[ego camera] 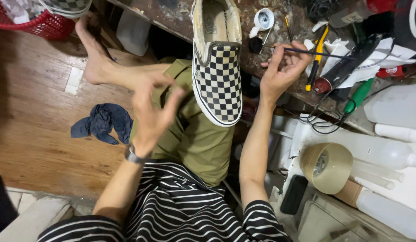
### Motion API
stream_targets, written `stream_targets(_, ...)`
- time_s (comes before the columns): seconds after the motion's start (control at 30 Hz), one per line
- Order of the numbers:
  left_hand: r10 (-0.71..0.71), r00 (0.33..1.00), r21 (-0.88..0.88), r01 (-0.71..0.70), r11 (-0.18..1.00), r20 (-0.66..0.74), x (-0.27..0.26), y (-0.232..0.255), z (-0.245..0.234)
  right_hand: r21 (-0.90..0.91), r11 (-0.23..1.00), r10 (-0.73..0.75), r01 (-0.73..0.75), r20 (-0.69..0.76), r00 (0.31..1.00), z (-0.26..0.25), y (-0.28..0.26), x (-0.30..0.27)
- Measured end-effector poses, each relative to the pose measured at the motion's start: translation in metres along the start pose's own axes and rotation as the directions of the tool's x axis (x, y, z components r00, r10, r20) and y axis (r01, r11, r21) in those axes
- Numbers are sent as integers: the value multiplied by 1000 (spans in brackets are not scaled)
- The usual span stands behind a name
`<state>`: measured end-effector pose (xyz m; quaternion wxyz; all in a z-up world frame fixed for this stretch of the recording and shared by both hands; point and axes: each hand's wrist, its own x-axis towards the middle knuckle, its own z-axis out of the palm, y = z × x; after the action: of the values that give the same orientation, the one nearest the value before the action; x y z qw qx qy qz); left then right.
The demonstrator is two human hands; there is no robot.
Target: The person paints the white rubber sole of a checkered slip-on shoe using a small brush dipped in white paint. They hold the shoe with their left hand and carefully apply paint along the edge of the sole, occasionally rotating the shoe to reach different sections.
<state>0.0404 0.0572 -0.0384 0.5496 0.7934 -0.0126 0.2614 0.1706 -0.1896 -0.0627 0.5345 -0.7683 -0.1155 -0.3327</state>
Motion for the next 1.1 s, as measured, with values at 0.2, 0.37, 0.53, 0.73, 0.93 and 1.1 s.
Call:
stream_targets(0.2, 40, 979, 233, -87, 968, 199, 52, -9, -15, -52, 998, -35, 39, 74, 997, -2, 0, 3)
stream_targets(0.37, -61, 939, 372, -74, 925, 340, 47, -23, -3, -74, 997, 6, -2, 54, 999, 1, -7, 3)
stream_targets(0.53, -294, 861, 327, 160, 931, 414, 29, -33, 0, -71, 997, 18, -13, 59, 998, 2, -6, 3)
stream_targets(0.73, -158, 941, 179, 107, 978, 300, 9, -51, 10, -64, 998, 8, -3, 71, 997, 1, -8, 2)
stream_targets(0.93, -318, 943, -111, 328, 938, 103, -3, -77, 19, 0, 999, 47, -47, -23, 999, -2, 1, 2)
stream_targets(1.1, -396, 908, -161, 415, 895, 136, -7, -101, 13, 299, 946, 208, -126, -261, 943, -20, 35, 0)
